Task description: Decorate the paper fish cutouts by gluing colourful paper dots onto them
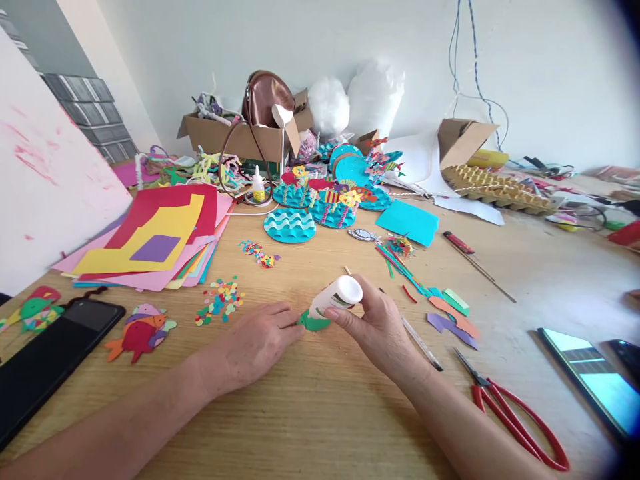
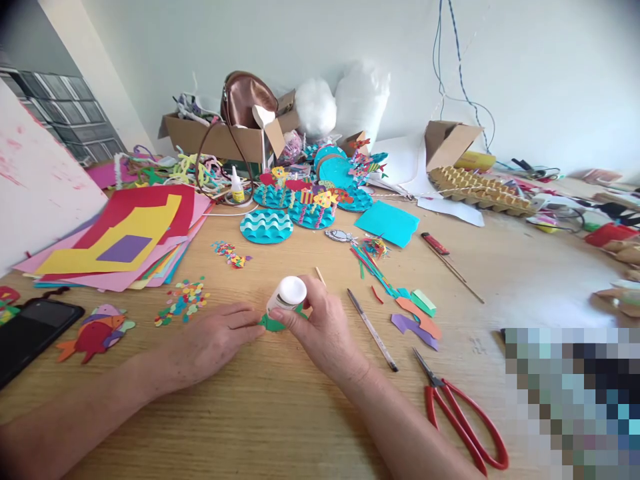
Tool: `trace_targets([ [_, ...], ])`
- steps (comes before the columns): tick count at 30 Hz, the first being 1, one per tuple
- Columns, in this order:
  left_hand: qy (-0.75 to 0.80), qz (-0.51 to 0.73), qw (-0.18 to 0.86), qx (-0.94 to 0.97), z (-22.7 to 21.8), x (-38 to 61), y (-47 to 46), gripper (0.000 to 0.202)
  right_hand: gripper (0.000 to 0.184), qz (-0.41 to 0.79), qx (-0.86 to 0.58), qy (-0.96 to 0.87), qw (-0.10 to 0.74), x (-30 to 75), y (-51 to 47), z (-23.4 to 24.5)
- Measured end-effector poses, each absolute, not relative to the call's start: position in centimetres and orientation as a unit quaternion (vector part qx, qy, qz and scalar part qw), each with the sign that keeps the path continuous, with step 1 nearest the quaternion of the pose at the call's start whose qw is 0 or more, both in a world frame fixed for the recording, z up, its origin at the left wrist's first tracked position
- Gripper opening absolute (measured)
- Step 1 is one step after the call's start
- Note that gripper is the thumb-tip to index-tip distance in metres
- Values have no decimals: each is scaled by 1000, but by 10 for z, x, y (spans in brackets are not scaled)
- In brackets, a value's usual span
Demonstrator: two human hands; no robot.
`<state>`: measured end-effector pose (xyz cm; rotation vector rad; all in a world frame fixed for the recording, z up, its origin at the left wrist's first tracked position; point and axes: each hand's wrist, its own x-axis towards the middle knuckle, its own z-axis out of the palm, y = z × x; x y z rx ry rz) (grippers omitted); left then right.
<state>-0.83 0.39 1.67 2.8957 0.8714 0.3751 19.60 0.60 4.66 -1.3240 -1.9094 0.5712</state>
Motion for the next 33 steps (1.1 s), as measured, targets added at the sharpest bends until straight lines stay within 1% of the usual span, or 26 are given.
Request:
trace_targets([
  [5,286,120,62,948,16,-8,5,24,24,202,-499,-760,364,195,5,48],
  [14,285,123,53,949,13,-9,5,24,22,194,-485,-773,360,193,6,46],
  [23,280,139,47,949,8,-9,7,24,21,200,-488,-768,362,191,8,43],
  [33,287,119,39,950,15,-8,4,22,21,207,-492,-760,370,192,6,45],
])
